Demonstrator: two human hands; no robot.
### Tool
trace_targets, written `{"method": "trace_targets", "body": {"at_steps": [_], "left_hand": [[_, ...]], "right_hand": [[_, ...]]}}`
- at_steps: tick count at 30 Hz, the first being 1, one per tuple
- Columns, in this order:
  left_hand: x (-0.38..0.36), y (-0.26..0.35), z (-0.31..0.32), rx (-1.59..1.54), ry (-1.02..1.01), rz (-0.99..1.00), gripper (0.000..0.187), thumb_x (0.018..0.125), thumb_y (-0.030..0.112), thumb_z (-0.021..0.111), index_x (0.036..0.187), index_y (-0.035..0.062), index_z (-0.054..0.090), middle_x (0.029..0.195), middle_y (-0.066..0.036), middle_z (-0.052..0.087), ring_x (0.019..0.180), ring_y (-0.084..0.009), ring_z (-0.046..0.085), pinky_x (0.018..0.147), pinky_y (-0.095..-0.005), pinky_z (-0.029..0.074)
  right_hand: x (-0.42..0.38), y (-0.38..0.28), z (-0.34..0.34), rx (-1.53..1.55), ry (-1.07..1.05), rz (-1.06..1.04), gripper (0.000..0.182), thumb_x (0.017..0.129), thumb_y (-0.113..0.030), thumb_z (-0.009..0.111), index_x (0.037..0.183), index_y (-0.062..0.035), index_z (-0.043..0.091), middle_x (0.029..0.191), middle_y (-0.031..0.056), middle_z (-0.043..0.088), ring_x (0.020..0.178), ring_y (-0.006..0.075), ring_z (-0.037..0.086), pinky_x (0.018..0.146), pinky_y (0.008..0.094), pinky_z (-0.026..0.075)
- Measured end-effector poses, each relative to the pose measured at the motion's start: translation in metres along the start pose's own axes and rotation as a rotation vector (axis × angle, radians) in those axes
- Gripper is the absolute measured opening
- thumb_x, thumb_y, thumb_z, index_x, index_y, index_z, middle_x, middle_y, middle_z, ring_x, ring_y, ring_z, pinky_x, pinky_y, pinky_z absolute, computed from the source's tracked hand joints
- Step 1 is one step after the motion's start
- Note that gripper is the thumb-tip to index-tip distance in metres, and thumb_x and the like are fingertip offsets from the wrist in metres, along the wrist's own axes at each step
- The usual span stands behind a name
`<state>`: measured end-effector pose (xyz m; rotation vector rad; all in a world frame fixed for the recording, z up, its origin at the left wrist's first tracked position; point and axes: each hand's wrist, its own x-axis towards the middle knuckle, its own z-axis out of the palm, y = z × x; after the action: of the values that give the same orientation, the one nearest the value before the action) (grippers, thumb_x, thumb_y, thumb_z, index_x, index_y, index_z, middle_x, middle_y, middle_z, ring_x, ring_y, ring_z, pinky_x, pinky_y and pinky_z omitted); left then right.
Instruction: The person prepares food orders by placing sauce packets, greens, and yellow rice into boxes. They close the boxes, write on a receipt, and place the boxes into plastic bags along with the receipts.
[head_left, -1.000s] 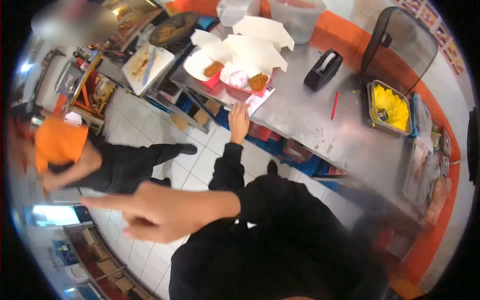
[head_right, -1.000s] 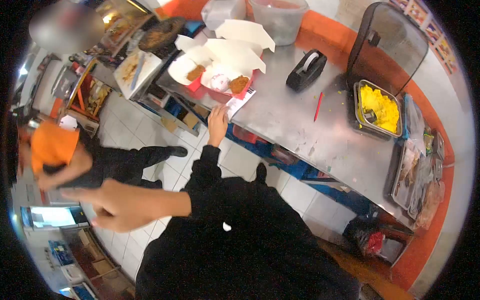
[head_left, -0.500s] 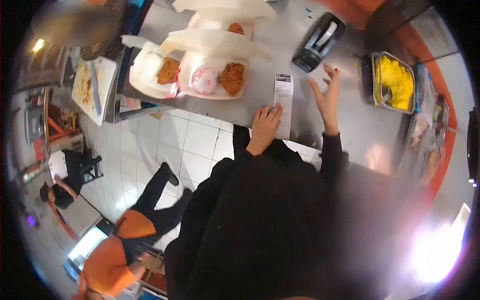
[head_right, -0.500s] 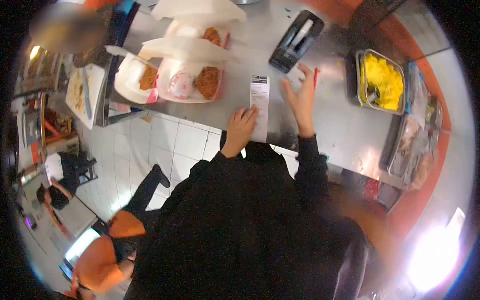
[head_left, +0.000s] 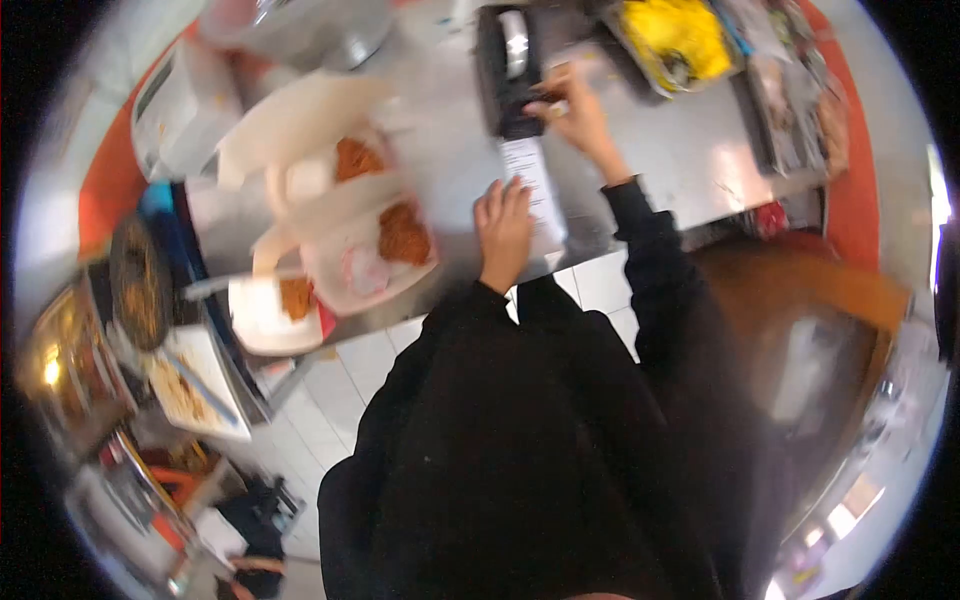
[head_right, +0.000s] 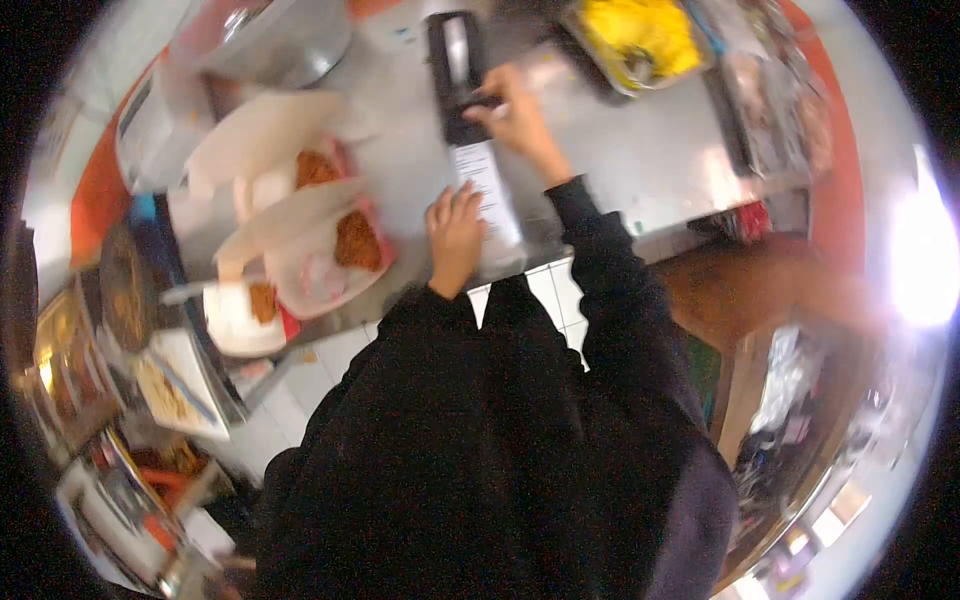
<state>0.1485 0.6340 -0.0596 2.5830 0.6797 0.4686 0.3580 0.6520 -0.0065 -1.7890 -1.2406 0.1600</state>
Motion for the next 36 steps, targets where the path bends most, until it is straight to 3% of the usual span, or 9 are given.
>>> {"method": "trace_targets", "body": {"at_steps": [3,5,9,11,13,15,19,26,36], "left_hand": [[0.005,0.003,0.002,0.047,-0.013,0.026,0.045,0.068,0.019,0.063,0.11,0.0069,0.051,0.122,-0.006,0.044,0.116,-0.0283,0.036,0.093,-0.0423,0.029],[0.013,0.01,-0.009,0.059,-0.074,-0.003,0.044,0.071,0.018,0.062,0.112,0.0079,0.05,0.125,-0.005,0.042,0.116,-0.0283,0.035,0.095,-0.0439,0.027],[0.022,0.007,-0.016,-0.047,-0.241,-0.019,0.034,0.074,0.02,0.059,0.105,0.0057,0.053,0.121,-0.011,0.045,0.114,-0.0308,0.037,0.093,-0.0452,0.028],[0.04,0.022,-0.024,-0.181,-0.237,0.015,0.027,0.078,0.019,0.057,0.1,0.0039,0.055,0.105,-0.015,0.053,0.1,-0.0331,0.046,0.086,-0.0416,0.035],[0.056,0.043,-0.032,-0.283,-0.284,0.013,0.022,0.078,0.019,0.058,0.094,0.0032,0.056,0.096,-0.014,0.055,0.093,-0.0319,0.049,0.081,-0.0399,0.037],[0.078,0.078,-0.034,-0.393,-0.317,0.007,0.019,0.078,0.018,0.058,0.088,0.0025,0.057,0.087,-0.014,0.057,0.086,-0.0306,0.052,0.076,-0.0382,0.039],[0.123,0.169,-0.006,-0.426,-0.311,-0.046,0.015,0.077,0.014,0.061,0.071,0.0007,0.057,0.071,-0.012,0.057,0.071,-0.0276,0.054,0.065,-0.0361,0.04],[0.191,0.311,0.082,-0.581,-0.245,-0.143,0.013,0.075,0.012,0.064,0.073,0.0,0.058,0.074,-0.011,0.059,0.071,-0.0249,0.057,0.067,-0.033,0.042],[0.276,0.351,0.126,-0.531,-0.096,-0.013,0.01,0.078,0.007,0.06,0.076,-0.0034,0.059,0.074,-0.009,0.061,0.07,-0.0153,0.055,0.068,-0.0269,0.043]], "right_hand": [[-0.022,-0.028,-0.001,-0.045,0.047,-0.091,0.032,0.064,-0.009,0.073,0.089,-0.0059,0.053,0.089,0.0088,0.055,0.081,0.0261,0.058,0.07,0.0333,0.047],[-0.036,-0.013,0.016,0.194,0.088,0.094,0.032,0.063,-0.007,0.071,0.089,-0.0051,0.051,0.087,0.0108,0.059,0.083,0.0288,0.059,0.071,0.034,0.046],[-0.048,-0.021,-0.013,0.166,-0.005,0.128,0.044,0.07,-0.014,0.068,0.105,-0.0005,0.044,0.1,0.0159,0.056,0.094,0.0301,0.056,0.081,0.0342,0.045],[-0.067,-0.008,-0.058,0.179,0.147,0.055,0.035,0.072,-0.015,0.069,0.098,-0.0001,0.051,0.092,0.0139,0.059,0.085,0.0276,0.059,0.073,0.0327,0.047],[-0.095,0.012,-0.109,0.092,0.007,0.371,0.022,0.074,-0.015,0.067,0.087,0.0001,0.057,0.079,0.0111,0.061,0.073,0.0214,0.06,0.067,0.0287,0.047],[-0.12,0.029,-0.163,0.213,0.264,0.433,0.009,0.078,-0.009,0.061,0.082,-0.0011,0.059,0.074,0.0092,0.062,0.066,0.0107,0.058,0.062,0.0259,0.047],[-0.154,0.103,-0.27,0.174,0.47,0.586,0.009,0.081,-0.008,0.057,0.085,-0.0036,0.064,0.079,0.0092,0.066,0.072,0.0154,0.063,0.065,0.0265,0.049],[-0.149,0.168,-0.446,0.045,0.406,0.619,0.012,0.076,-0.008,0.062,0.085,-0.0007,0.064,0.077,0.0104,0.065,0.066,0.0146,0.063,0.059,0.0257,0.048],[-0.204,0.186,-0.599,-0.331,0.937,0.74,0.009,0.076,-0.008,0.062,0.082,-0.0007,0.064,0.07,0.0059,0.063,0.06,0.0056,0.054,0.054,0.0202,0.042]]}}
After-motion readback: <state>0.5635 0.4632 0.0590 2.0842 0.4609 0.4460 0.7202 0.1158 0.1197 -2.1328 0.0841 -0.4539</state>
